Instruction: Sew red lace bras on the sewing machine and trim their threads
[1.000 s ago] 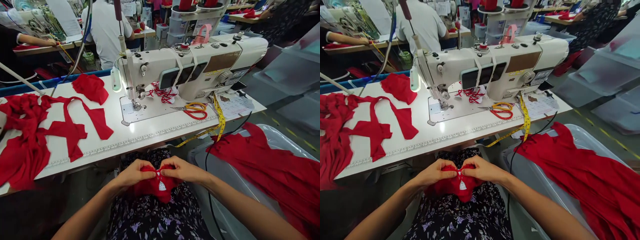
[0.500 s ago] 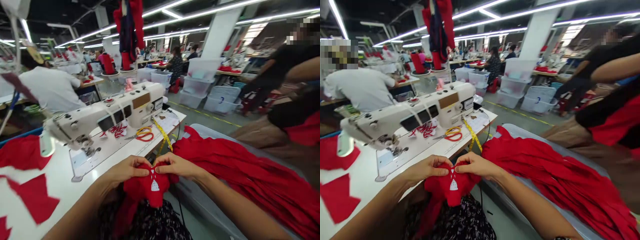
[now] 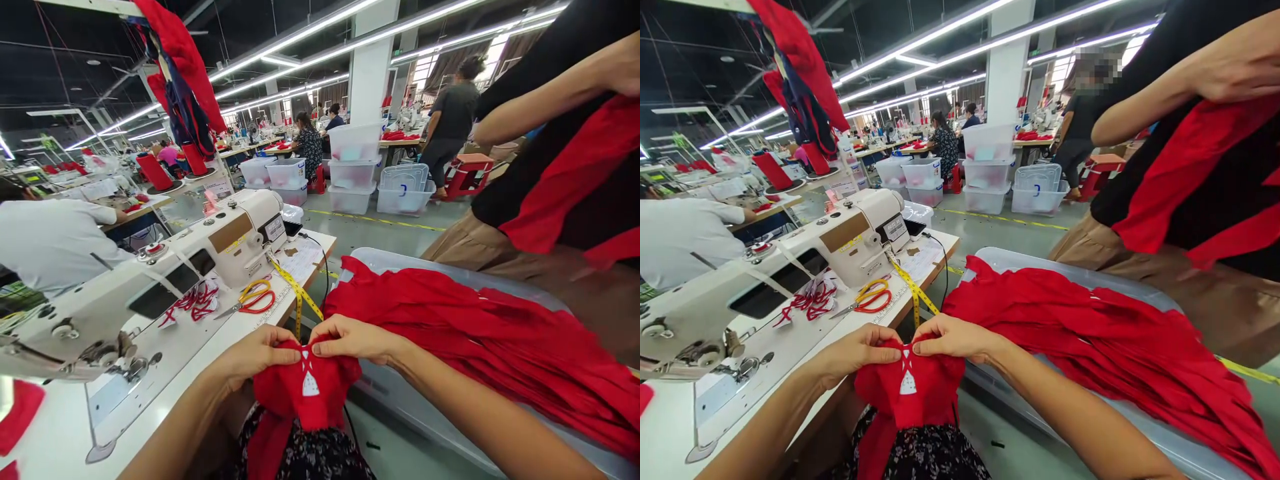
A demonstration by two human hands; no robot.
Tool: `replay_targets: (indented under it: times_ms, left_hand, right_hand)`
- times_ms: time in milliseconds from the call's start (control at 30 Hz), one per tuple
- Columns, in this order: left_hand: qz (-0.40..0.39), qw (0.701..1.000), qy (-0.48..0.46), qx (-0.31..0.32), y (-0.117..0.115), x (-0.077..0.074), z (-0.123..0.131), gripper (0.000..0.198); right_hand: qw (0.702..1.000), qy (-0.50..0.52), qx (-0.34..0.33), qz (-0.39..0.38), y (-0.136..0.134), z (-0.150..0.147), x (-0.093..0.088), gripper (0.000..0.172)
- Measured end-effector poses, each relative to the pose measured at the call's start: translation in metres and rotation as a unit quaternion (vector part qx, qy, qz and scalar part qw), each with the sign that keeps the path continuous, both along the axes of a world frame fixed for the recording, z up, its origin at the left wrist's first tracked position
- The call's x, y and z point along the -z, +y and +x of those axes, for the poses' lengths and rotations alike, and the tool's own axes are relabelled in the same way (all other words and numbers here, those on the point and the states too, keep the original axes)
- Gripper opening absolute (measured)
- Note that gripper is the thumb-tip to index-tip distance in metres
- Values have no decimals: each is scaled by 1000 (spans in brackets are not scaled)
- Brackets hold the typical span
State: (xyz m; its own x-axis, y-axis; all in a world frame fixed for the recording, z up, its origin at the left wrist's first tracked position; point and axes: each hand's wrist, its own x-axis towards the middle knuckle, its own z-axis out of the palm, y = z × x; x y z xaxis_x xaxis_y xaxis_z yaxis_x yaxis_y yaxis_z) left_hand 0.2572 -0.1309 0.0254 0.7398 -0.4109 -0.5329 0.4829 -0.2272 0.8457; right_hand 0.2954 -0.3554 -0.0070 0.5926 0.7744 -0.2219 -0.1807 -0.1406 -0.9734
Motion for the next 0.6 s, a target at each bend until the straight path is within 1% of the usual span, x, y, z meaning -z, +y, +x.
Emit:
replay_targets:
  times_ms: [100, 300, 600]
  left_hand:
    - [-4, 1000, 9, -7, 0, 3, 2, 34]
    - [-6, 1000, 5, 0, 3, 4, 1, 33]
    - [-1, 1000, -11, 8, 9, 5, 0, 35]
  right_hand:
    - [1000, -5, -2, -7, 1, 0, 1, 41]
    - [1000, -17, 7, -5, 7, -1, -3, 25]
    - [1000, -5, 7, -18, 14, 0, -2, 28]
